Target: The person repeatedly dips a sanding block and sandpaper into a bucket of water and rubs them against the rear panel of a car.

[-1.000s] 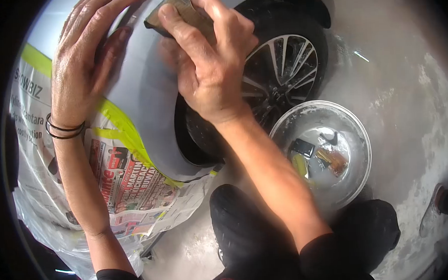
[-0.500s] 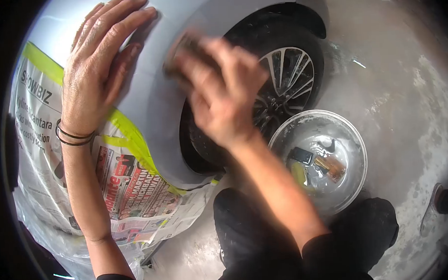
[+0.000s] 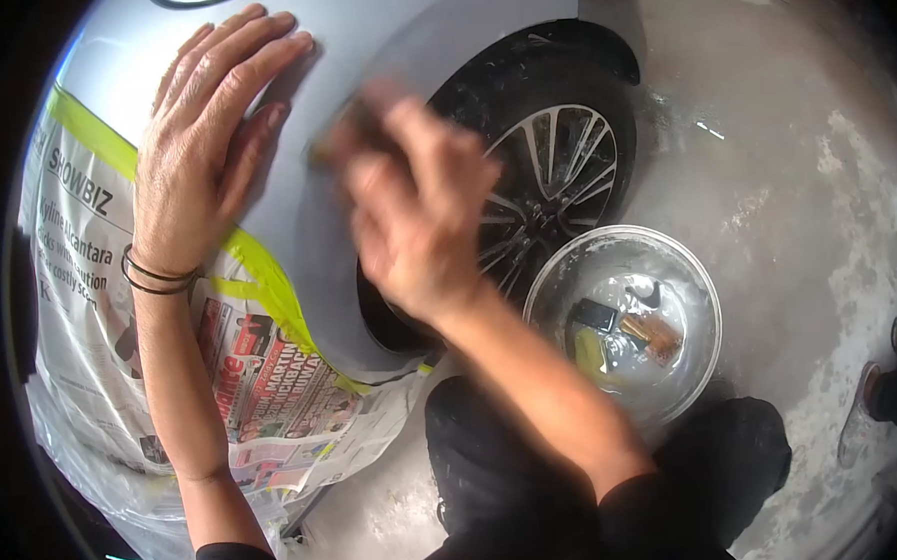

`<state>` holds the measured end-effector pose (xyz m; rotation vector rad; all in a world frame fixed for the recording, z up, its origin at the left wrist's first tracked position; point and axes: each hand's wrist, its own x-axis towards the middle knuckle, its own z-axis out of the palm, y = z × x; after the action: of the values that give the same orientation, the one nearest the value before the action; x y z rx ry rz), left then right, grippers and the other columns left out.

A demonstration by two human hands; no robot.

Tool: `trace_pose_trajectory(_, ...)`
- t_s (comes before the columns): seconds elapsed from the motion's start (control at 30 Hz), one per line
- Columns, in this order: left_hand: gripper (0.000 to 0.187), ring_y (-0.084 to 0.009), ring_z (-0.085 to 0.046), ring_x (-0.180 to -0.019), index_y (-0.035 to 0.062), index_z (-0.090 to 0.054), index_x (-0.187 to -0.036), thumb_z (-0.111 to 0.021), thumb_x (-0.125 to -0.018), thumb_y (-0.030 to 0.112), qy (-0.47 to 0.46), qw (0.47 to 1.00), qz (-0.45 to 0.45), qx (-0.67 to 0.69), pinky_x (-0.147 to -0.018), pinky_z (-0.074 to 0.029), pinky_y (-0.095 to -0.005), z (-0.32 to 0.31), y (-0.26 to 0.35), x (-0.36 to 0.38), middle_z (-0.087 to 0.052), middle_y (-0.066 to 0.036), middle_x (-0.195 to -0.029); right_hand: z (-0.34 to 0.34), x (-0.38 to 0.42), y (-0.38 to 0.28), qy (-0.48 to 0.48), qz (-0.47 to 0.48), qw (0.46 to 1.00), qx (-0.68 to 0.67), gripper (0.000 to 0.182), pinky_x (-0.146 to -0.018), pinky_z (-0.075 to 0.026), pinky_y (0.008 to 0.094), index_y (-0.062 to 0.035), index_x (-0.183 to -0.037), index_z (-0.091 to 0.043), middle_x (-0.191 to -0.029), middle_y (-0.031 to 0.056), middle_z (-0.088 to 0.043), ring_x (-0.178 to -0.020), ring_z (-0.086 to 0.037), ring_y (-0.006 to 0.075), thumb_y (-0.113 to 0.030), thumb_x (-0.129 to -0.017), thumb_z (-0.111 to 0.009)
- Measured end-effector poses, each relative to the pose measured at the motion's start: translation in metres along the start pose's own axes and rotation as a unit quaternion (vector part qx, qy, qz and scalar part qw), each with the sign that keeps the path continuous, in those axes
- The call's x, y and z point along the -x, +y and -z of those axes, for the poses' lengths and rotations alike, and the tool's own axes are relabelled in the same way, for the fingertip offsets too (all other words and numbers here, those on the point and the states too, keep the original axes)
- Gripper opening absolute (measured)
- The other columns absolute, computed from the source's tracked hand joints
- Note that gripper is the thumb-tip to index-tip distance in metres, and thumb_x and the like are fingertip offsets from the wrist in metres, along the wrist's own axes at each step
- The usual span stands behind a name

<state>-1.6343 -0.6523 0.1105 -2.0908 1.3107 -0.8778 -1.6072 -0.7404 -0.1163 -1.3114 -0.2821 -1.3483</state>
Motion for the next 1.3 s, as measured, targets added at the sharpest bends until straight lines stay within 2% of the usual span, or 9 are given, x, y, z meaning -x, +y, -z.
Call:
trace_pose_trajectory(0.1, 0.039, -0.0419, -0.066, -0.131, 0.0029, -0.073, -0.13, -0.077, -0.092, 0.003, -0.082, 0.995, 0.025, -0.044, -0.116, -0.049, -0.0568, 0.014, 0.005, -0.001, -0.071, -0.02, -0.132, 0.005, -0.01, 0.005, -0.022, 0.072, 0.997, 0.009, 0.029, -0.097, -0.051, 0.0456, -0.0229, -0.118, -0.083, -0.133, 0.0083, -0.068, -0.112, -0.068, 0.0314, -0.027, -0.089, -0.085)
trace_pose_trajectory(0.2, 0.04, -0.0408, -0.066, -0.133, 0.0044, -0.073, -0.132, -0.075, -0.093, 0.005, -0.031, 0.999, 0.031, 0.0, -0.119, -0.047, -0.0573, 0.003, 0.008, 0.002, -0.071, -0.019, -0.133, -0.008, -0.037, 0.035, 0.025, -0.012, 0.999, 0.044, 0.037, -0.098, -0.046, 0.0492, -0.023, -0.13, -0.079, -0.134, 0.0096, -0.065, -0.123, -0.063, 0.0336, -0.029, -0.094, -0.081)
trace_pose_trajectory(0.43, 0.041, -0.0405, -0.065, -0.135, 0.0053, -0.073, -0.134, -0.073, -0.093, 0.008, -0.031, 0.999, 0.019, -0.026, -0.12, -0.047, -0.0576, 0.004, 0.006, 0.004, -0.07, -0.019, -0.135, 0.01, 0.024, 0.006, -0.036, 0.046, 0.998, -0.008, 0.047, -0.104, -0.049, 0.0451, -0.0155, -0.131, -0.08, -0.14, 0.0146, -0.067, -0.126, -0.064, 0.0351, -0.011, -0.086, -0.089)
trace_pose_trajectory(0.5, 0.041, -0.0407, -0.065, -0.135, 0.0054, -0.073, -0.134, -0.074, -0.093, 0.008, -0.027, 0.999, 0.045, 0.013, -0.12, -0.047, -0.0576, 0.004, 0.012, 0.003, -0.07, -0.019, -0.135, -0.007, -0.019, 0.026, -0.003, 0.031, 0.999, -0.029, 0.048, -0.106, -0.041, 0.047, -0.0213, -0.135, -0.078, -0.148, 0.0078, -0.065, -0.129, -0.057, 0.033, -0.008, -0.089, -0.076)
trace_pose_trajectory(0.9, 0.044, -0.0363, -0.059, -0.149, 0.0098, -0.071, -0.145, -0.07, -0.101, 0.011, -0.087, 0.995, 0.024, -0.037, -0.127, -0.042, -0.0533, 0.012, 0.001, -0.003, -0.07, -0.013, -0.15, -0.011, -0.023, 0.033, 0.047, -0.029, 0.997, -0.061, 0.038, -0.106, -0.045, 0.0464, -0.0181, -0.127, -0.081, -0.138, 0.0137, -0.065, -0.121, -0.061, 0.0356, -0.012, -0.09, -0.081)
trace_pose_trajectory(1.07, 0.043, -0.0382, -0.06, -0.148, 0.0066, -0.072, -0.145, -0.071, -0.102, 0.015, -0.069, 0.997, 0.045, 0.002, -0.128, -0.041, -0.0536, 0.016, 0.003, -0.003, -0.072, -0.016, -0.147, 0.012, 0.026, 0.006, -0.024, -0.044, 0.997, -0.057, 0.036, -0.107, -0.045, 0.0479, -0.0201, -0.128, -0.081, -0.141, 0.0116, -0.066, -0.125, -0.062, 0.0342, -0.019, -0.092, -0.084)
trace_pose_trajectory(1.17, 0.041, -0.0342, -0.069, -0.131, 0.0082, -0.076, -0.133, -0.077, -0.093, 0.003, 0.006, 0.996, 0.089, 0.011, -0.113, -0.052, -0.0493, 0.007, 0.038, -0.001, -0.075, -0.014, -0.133, 0.016, -0.045, 0.041, 0.004, -0.084, 0.996, -0.029, 0.033, -0.108, -0.047, 0.0488, -0.0172, -0.129, -0.081, -0.136, 0.0134, -0.068, -0.125, -0.063, 0.0355, -0.019, -0.096, -0.083)
trace_pose_trajectory(1.23, 0.036, -0.0354, -0.073, -0.123, 0.0019, -0.075, -0.136, -0.071, -0.1, 0.006, 0.011, 0.979, 0.18, 0.091, -0.105, -0.057, -0.0467, -0.016, 0.097, 0.017, -0.076, -0.017, -0.135, 0.043, -0.078, 0.068, 0.017, -0.08, 0.992, -0.1, 0.033, -0.109, -0.05, 0.0463, -0.0135, -0.129, -0.082, -0.13, 0.0151, -0.071, -0.124, -0.066, 0.0338, -0.02, -0.097, -0.084)
trace_pose_trajectory(1.3, 0.023, -0.0324, -0.075, -0.099, 0.0039, -0.077, -0.119, -0.073, -0.097, 0.005, 0.017, 0.908, 0.301, 0.29, -0.086, -0.061, -0.0436, -0.058, 0.178, 0.017, -0.079, -0.015, -0.112, 0.092, -0.084, 0.076, 0.015, -0.091, 0.991, -0.094, 0.037, -0.115, -0.05, 0.0375, -0.0041, -0.137, -0.076, -0.139, 0.014, -0.073, -0.133, -0.065, 0.0241, -0.018, -0.103, -0.082)
